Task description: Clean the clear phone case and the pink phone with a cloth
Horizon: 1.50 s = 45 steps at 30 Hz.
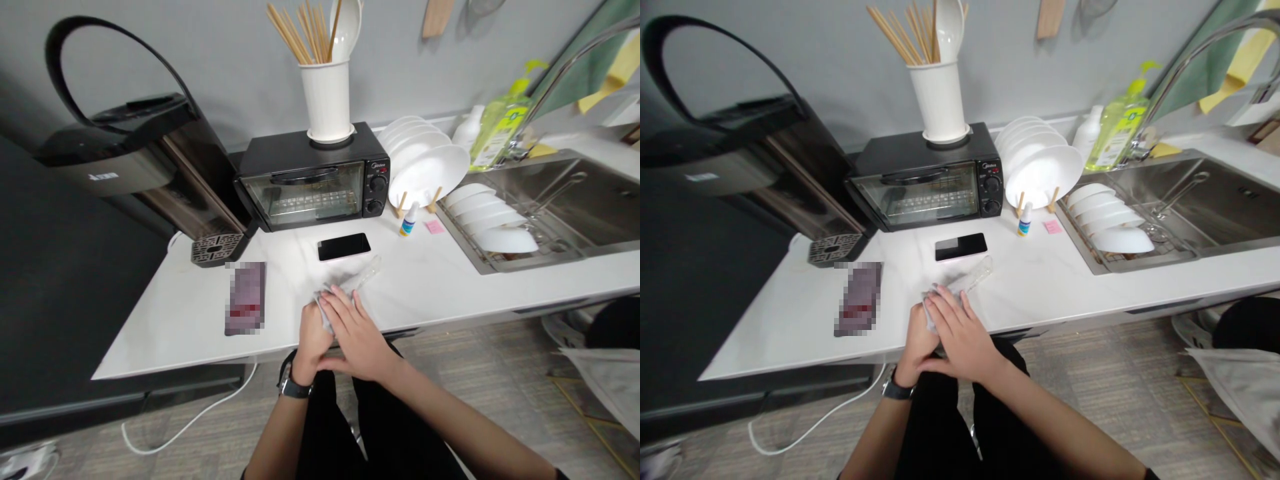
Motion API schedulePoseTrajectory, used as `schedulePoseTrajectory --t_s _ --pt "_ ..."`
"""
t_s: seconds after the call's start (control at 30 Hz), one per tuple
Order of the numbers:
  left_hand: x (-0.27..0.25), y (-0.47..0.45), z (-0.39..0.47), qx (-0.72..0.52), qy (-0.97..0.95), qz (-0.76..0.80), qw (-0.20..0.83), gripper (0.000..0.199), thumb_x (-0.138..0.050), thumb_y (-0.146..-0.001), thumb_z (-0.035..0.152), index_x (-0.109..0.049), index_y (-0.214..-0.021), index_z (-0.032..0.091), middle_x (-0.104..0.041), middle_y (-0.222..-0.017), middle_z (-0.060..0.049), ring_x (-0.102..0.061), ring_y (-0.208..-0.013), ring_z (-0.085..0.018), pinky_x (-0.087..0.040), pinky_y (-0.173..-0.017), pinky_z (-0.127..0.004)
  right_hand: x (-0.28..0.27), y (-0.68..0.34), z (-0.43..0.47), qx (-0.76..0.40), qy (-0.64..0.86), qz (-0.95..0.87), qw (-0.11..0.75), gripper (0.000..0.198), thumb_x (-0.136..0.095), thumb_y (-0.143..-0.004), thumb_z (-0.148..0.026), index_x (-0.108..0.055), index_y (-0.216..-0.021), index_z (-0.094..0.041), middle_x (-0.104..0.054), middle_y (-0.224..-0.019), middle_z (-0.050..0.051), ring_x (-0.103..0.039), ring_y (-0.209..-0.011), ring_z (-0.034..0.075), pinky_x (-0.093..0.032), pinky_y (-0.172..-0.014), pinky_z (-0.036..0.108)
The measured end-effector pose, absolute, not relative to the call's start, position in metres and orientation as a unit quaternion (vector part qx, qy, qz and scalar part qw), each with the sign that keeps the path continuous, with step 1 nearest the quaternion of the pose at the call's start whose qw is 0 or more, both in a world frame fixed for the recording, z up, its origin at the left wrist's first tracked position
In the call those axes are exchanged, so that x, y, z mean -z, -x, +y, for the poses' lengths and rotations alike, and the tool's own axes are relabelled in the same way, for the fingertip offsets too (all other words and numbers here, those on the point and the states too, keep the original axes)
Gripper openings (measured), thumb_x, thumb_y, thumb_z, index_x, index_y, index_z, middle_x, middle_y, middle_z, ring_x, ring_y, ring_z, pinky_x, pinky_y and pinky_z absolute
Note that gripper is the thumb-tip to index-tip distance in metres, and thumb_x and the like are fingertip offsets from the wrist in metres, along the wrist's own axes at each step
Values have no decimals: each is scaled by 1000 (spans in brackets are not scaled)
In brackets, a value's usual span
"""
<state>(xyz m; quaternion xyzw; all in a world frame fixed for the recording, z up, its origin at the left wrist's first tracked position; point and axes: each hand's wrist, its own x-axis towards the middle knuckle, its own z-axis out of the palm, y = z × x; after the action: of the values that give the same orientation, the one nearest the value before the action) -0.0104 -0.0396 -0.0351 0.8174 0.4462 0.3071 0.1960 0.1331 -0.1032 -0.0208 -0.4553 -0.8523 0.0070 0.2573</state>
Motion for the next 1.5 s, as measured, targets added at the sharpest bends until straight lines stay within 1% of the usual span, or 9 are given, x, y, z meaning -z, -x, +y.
schedulePoseTrajectory --t_s 0.1,0.3,0.43,0.67,0.87,1.0,1.2,1.37,1.5 --pt "33 8 -41 -308 -814 452 196 21 -53 -89 11 -71 -79 16 -77 -74 -7 -72 -63 -20 -56 -63 -28 12 -163 -92 -13 450 -858 248 92 -41 -100 -75 -31 -164 -10 -46 -165 17 -29 -160 31 -11 -133 61" --pt "23 2 -47 -328 -819 407 238 42 -43 -103 15 -70 -133 26 -75 -134 -4 -73 -122 -18 -55 -108 -31 11 -204 -62 42 600 -746 286 81 -37 -104 -68 -42 -155 -5 -48 -160 24 -29 -160 39 -18 -129 67" --pt "28 5 -44 -310 -810 442 230 36 -48 -97 12 -75 -119 19 -82 -110 -8 -78 -92 -20 -61 -88 -31 25 -157 -83 42 597 -749 286 103 -43 -98 -75 -25 -161 5 -27 -171 28 0 -164 45 -24 -125 70" --pt "32 9 -40 -300 -806 463 216 22 -53 -92 16 -72 -80 16 -76 -74 -9 -71 -62 -21 -57 -64 -30 14 -157 -93 -12 456 -857 239 90 -42 -101 -71 -25 -166 -10 -39 -169 17 -22 -163 31 -14 -132 61" --pt "21 0 -46 -318 -813 423 242 40 -43 -103 16 -72 -129 24 -76 -132 -7 -72 -122 -21 -55 -109 -36 10 -206 -56 39 591 -756 280 78 -41 -105 -63 -36 -160 -8 -44 -164 23 -27 -161 37 -21 -129 66" --pt "25 4 -44 -308 -803 454 233 33 -46 -98 14 -77 -111 19 -82 -106 -8 -78 -97 -21 -61 -93 -33 21 -162 -76 35 599 -745 293 99 -45 -99 -72 -27 -161 3 -26 -172 28 -1 -163 47 -24 -124 73" --pt "33 10 -40 -293 -800 468 234 19 -57 -88 14 -70 -75 16 -76 -72 -7 -70 -62 -19 -56 -62 -26 15 -142 -99 -13 451 -858 246 92 -41 -102 -71 -24 -165 -7 -37 -170 16 -21 -163 30 -15 -133 59" --pt "23 3 -45 -313 -808 438 241 37 -44 -100 14 -76 -117 20 -80 -119 -8 -77 -107 -21 -59 -99 -33 7 -198 -62 22 563 -777 282 77 -40 -104 -67 -43 -154 -9 -53 -157 22 -38 -156 35 -17 -130 64" --pt "21 2 -46 -328 -809 419 248 40 -45 -103 16 -72 -131 23 -77 -129 -6 -74 -117 -20 -57 -105 -33 17 -185 -65 53 627 -713 310 91 -42 -99 -74 -40 -154 -1 -42 -163 29 -16 -162 45 -24 -125 72"
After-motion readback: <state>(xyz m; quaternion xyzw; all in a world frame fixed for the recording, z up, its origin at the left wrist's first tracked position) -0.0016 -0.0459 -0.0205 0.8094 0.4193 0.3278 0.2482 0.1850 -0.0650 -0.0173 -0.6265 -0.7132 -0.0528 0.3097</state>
